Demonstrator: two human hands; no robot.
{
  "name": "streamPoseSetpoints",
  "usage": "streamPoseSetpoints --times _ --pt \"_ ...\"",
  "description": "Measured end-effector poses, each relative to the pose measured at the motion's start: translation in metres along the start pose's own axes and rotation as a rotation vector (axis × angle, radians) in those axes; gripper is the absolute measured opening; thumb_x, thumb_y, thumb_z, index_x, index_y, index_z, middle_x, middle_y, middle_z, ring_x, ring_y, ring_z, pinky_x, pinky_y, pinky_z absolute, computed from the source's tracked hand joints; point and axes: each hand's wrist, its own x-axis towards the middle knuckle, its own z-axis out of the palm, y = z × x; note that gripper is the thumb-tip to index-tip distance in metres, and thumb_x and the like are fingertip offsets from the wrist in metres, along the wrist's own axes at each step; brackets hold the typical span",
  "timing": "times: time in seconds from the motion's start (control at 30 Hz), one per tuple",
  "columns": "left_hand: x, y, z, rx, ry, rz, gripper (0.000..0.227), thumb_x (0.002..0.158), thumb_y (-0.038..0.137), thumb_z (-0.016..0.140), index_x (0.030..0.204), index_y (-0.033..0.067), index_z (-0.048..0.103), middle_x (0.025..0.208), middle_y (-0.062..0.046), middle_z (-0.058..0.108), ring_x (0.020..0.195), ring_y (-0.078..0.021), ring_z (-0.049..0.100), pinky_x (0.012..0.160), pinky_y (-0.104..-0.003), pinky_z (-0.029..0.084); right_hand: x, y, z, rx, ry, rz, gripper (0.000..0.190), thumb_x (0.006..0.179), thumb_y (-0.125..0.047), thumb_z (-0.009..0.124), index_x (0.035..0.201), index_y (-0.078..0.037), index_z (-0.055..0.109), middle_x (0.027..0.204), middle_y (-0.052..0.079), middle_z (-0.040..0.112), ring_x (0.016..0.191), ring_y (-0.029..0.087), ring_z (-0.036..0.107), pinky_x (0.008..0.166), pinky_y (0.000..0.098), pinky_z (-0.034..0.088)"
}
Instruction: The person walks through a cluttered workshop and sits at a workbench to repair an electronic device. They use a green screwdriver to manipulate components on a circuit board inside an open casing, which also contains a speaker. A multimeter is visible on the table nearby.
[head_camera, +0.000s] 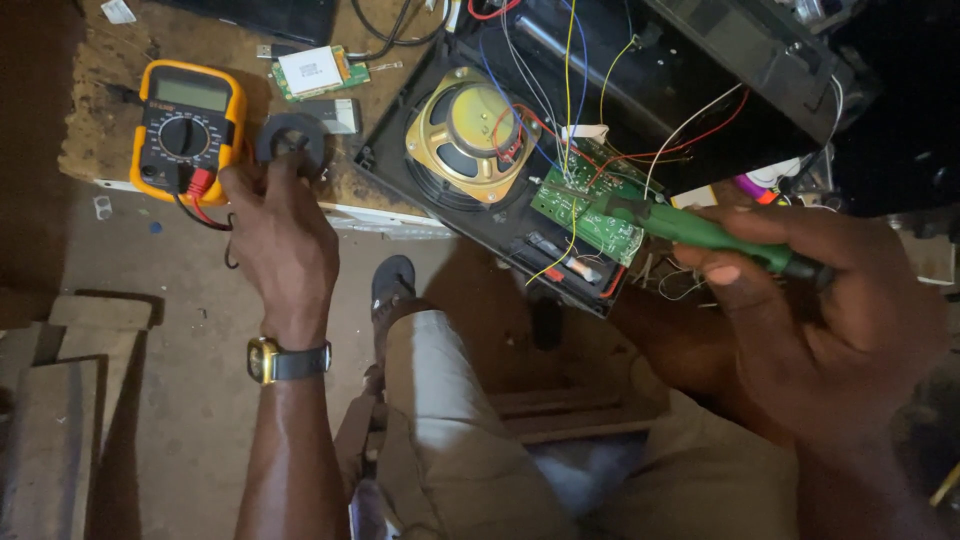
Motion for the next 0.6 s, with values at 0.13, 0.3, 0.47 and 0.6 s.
streamPoseSetpoints --times 0.13,0.3,0.47,0.6 --pt "0.001 0.001 -0.001 0.005 0.045 0.004 0.021 0.106 -0.002 0.057 0.126 0.0019 0.063 0.12 -0.025 0.045 0.081 -0.0467 0.059 0.046 -0.056 0.048 0.0 0.006 0.001 0.003 0.012 -0.073 0.022 0.11 0.006 0.068 0.126 0.019 0.059 0.122 0.036 0.073 0.11 0.039 0.081 0.094 0.0377 0.064" --pt "0.003 0.012 -0.01 -0.294 0.207 0.088 0.025 0.112 0.01 0.042 0.126 -0.0007 0.06 0.116 -0.021 0.048 0.098 -0.038 0.051 0.075 -0.049 0.044 -0.003 0.004 0.001 0.01 0.005 0.002 0.023 0.112 0.004 0.067 0.128 0.017 0.058 0.117 0.032 0.075 0.121 0.039 0.078 0.104 0.0393 0.062" --pt "0.0 0.01 0.001 -0.875 0.215 -0.109 0.041 0.115 0.047 0.051 0.124 0.0076 0.058 0.108 -0.004 0.055 0.069 -0.0087 0.044 0.052 -0.025 0.044 -0.002 0.004 0.002 0.088 -0.023 0.067 0.026 0.109 0.005 0.064 0.131 0.017 0.054 0.125 0.036 0.072 0.11 0.035 0.078 0.098 0.0369 0.063" --pt "0.0 -0.002 0.01 -1.25 0.187 -0.266 0.039 0.107 0.049 0.066 0.123 0.014 0.06 0.1 -0.004 0.063 0.064 -0.0103 0.047 0.056 -0.029 0.047 -0.002 0.0 0.003 0.072 -0.015 0.002 0.026 0.11 0.006 0.063 0.13 0.018 0.054 0.129 0.039 0.071 0.11 0.036 0.078 0.104 0.04 0.063"
